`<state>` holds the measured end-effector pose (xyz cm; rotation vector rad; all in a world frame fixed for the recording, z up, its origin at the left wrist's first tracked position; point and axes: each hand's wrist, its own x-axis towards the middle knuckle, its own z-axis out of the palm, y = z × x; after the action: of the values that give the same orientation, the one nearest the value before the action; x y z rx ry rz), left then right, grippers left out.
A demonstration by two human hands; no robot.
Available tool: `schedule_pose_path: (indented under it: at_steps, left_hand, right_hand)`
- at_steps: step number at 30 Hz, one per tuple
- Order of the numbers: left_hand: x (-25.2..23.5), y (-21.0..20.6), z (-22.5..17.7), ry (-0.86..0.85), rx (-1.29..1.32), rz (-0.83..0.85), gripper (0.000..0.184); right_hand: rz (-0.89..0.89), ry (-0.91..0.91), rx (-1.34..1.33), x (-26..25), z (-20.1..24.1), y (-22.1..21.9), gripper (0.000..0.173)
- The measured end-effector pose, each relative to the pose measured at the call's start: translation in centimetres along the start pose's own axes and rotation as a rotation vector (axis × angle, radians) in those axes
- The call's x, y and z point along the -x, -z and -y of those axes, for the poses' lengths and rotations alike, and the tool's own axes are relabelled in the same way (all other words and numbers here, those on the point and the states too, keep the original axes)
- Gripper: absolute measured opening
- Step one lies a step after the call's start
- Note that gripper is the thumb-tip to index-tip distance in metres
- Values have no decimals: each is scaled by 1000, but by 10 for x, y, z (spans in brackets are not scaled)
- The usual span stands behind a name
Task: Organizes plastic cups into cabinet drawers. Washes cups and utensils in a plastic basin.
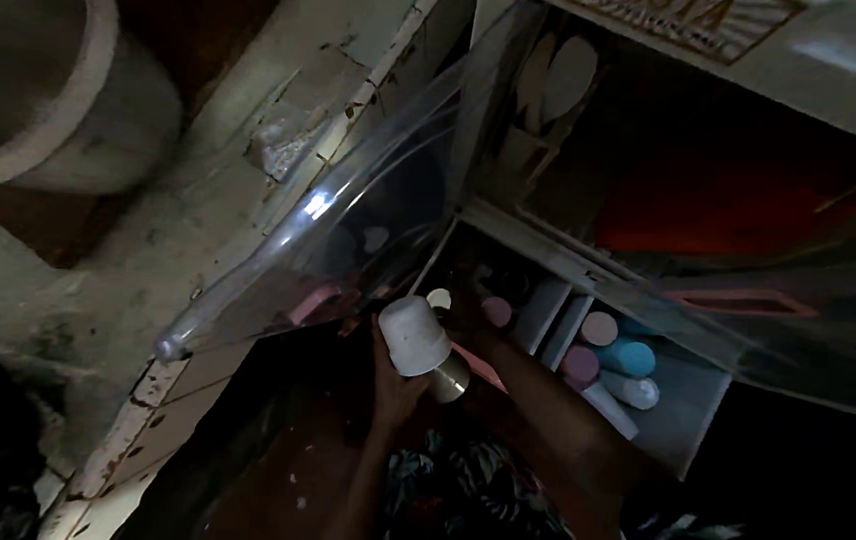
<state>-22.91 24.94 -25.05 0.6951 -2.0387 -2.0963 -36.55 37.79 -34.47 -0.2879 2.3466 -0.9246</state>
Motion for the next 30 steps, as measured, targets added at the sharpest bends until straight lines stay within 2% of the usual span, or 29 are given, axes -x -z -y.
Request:
schedule_pose_path:
  at_steps: [3,5,7,10,14,18,20,23,24,25,27,28,30]
  left_hand:
    - [-13,-16,10,-6,15,45,114]
    - [-22,-27,16,-19,26,101,111]
    - [-31,-44,15,-7,42,161,111]
    - [-38,-59,10,38,10,287,117]
    - [-45,-65,10,28,8,391,128]
    - [-44,-78,28,82,35,311,122]
    - [-48,-85,33,24,77,285,116]
    - [-54,-95,35,-84,79,228,83]
    - [-57,-97,34,-104,63,212,73]
    - [-59,-98,32,-109,44,184,65]
    - [-63,-95,27,-100,35,72,57]
    - [-63,-92,24,-73,46,-11,55]
    - [-61,-82,18,-30,3,-194,53]
  right_hand:
    - [73,-174,-465,12,13,50,44]
    - [261,-192,-735,34,13,77,44]
    - [382,-109,-719,51,7,94,58]
    - [396,-105,-526,69,9,110,64]
    - [423,-76,-569,74,-5,109,78]
    - [295,-117,-497,81,-15,91,102]
    - [241,-129,-412,81,-18,91,103]
    - [159,-110,-338,80,-14,97,86]
    - [144,-100,-350,77,-13,101,87]
    - [133,-72,-378,74,-14,104,96]
    - [172,-9,-406,66,-16,112,122]
    - [197,-1,-388,63,-13,117,125]
    - [190,-9,-303,57,-5,126,118]
